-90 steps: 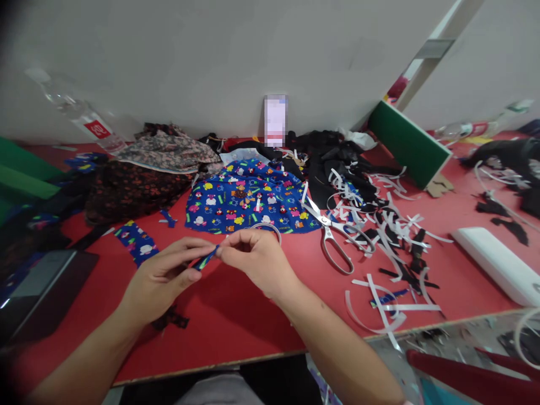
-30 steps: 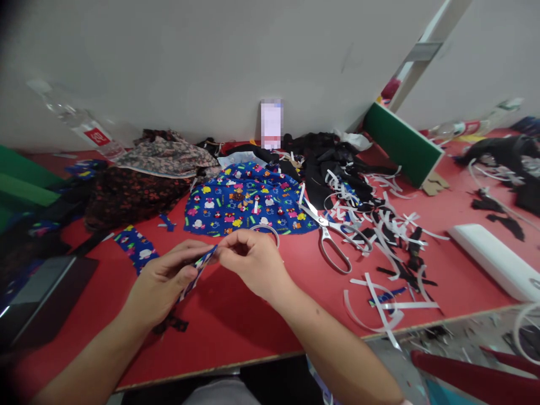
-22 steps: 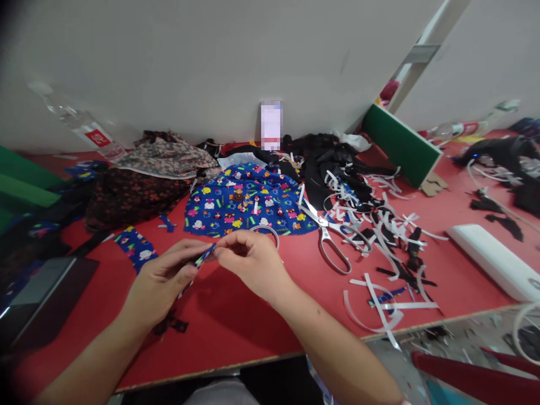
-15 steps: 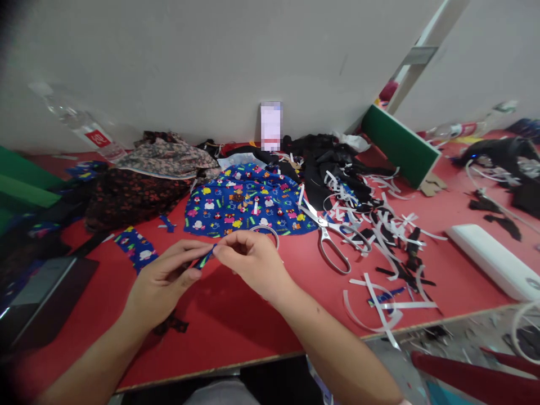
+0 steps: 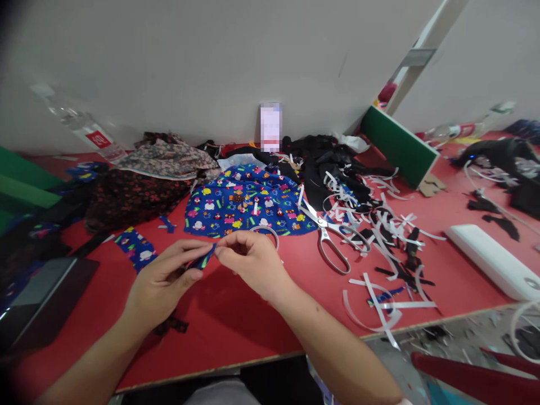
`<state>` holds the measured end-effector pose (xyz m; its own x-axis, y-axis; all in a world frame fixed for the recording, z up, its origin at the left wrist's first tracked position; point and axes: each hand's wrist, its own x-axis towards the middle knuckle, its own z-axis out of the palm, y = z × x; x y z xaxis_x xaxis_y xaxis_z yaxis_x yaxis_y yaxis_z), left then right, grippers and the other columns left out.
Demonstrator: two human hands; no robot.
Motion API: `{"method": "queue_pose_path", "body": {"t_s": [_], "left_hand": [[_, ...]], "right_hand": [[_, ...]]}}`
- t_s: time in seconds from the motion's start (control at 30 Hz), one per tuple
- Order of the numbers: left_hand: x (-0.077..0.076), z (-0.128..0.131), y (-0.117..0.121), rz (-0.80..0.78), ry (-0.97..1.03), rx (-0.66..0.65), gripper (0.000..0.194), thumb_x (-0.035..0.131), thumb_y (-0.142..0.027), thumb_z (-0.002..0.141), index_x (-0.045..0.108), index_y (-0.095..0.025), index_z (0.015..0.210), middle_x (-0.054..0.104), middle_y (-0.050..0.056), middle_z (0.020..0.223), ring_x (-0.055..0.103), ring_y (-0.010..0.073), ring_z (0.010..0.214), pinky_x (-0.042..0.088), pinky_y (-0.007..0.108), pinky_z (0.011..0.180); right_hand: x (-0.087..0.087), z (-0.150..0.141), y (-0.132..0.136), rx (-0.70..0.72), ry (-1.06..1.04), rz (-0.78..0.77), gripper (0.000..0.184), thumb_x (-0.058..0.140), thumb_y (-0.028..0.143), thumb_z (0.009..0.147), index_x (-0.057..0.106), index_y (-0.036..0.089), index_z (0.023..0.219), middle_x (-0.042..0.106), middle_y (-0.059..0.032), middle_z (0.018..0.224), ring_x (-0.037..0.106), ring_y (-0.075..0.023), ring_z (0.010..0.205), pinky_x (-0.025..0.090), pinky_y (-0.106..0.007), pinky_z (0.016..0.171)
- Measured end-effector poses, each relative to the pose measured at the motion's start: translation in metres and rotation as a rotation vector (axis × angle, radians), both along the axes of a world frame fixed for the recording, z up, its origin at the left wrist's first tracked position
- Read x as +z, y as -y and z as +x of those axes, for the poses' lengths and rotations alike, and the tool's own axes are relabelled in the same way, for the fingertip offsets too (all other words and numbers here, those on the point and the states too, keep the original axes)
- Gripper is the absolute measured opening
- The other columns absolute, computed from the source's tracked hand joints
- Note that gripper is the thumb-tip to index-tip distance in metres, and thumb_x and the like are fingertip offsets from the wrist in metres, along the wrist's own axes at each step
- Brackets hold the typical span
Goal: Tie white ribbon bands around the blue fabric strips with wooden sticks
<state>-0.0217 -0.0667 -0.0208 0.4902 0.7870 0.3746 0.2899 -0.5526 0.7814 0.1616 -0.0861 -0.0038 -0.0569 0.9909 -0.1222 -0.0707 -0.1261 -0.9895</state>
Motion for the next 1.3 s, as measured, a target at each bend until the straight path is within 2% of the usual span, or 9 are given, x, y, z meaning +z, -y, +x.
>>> {"method": "queue_pose_path", "body": {"t_s": [0.37, 0.7, 0.97, 1.1, 1.3], "left_hand": [[0.000, 0.002, 0.002, 0.127, -0.071, 0.017, 0.036, 0.064, -0.020, 0.080, 0.063, -0.027, 0.116, 0.063, 0.003, 0.111, 0.059, 0.0140, 0.101, 0.046, 0.021, 0.090], [0.003, 0.002, 0.002, 0.200, -0.109, 0.038, 0.033, 0.064, -0.022, 0.081, 0.064, -0.023, 0.113, 0.064, 0.005, 0.109, 0.061, 0.0157, 0.100, 0.048, 0.025, 0.090], [0.003, 0.004, 0.004, 0.241, -0.115, 0.030, 0.035, 0.066, -0.022, 0.079, 0.064, -0.023, 0.114, 0.064, 0.006, 0.110, 0.061, 0.0167, 0.100, 0.049, 0.026, 0.088], [0.003, 0.003, 0.004, 0.124, -0.073, 0.038, 0.035, 0.066, -0.023, 0.079, 0.065, -0.027, 0.113, 0.065, 0.005, 0.110, 0.061, 0.0180, 0.100, 0.049, 0.028, 0.089], [0.003, 0.006, 0.004, -0.246, 0.153, 0.024, 0.026, 0.064, -0.027, 0.080, 0.069, -0.027, 0.106, 0.067, 0.005, 0.107, 0.062, 0.0193, 0.101, 0.048, 0.029, 0.089]], "right_hand": [[-0.008, -0.001, 0.000, -0.046, 0.048, 0.042, 0.007, 0.058, 0.023, 0.073, 0.060, 0.018, 0.069, 0.052, 0.0052, 0.059, 0.043, -0.0067, 0.052, 0.034, -0.021, 0.051], [-0.003, 0.000, 0.002, -0.038, 0.017, 0.019, 0.009, 0.060, 0.027, 0.072, 0.063, 0.018, 0.072, 0.056, 0.0044, 0.062, 0.043, -0.0068, 0.050, 0.036, -0.022, 0.051], [-0.008, 0.000, 0.001, -0.037, 0.082, 0.056, 0.007, 0.056, 0.022, 0.073, 0.060, 0.018, 0.070, 0.056, 0.0035, 0.063, 0.048, -0.0085, 0.057, 0.039, -0.021, 0.056], [-0.010, 0.000, 0.002, -0.029, 0.114, 0.106, 0.007, 0.054, 0.021, 0.074, 0.057, 0.018, 0.069, 0.055, 0.0030, 0.065, 0.047, -0.0093, 0.060, 0.039, -0.022, 0.057], [-0.011, -0.003, 0.003, -0.037, 0.123, 0.147, 0.005, 0.052, 0.021, 0.074, 0.055, 0.019, 0.070, 0.052, 0.0031, 0.065, 0.045, -0.0099, 0.060, 0.037, -0.022, 0.057]]}}
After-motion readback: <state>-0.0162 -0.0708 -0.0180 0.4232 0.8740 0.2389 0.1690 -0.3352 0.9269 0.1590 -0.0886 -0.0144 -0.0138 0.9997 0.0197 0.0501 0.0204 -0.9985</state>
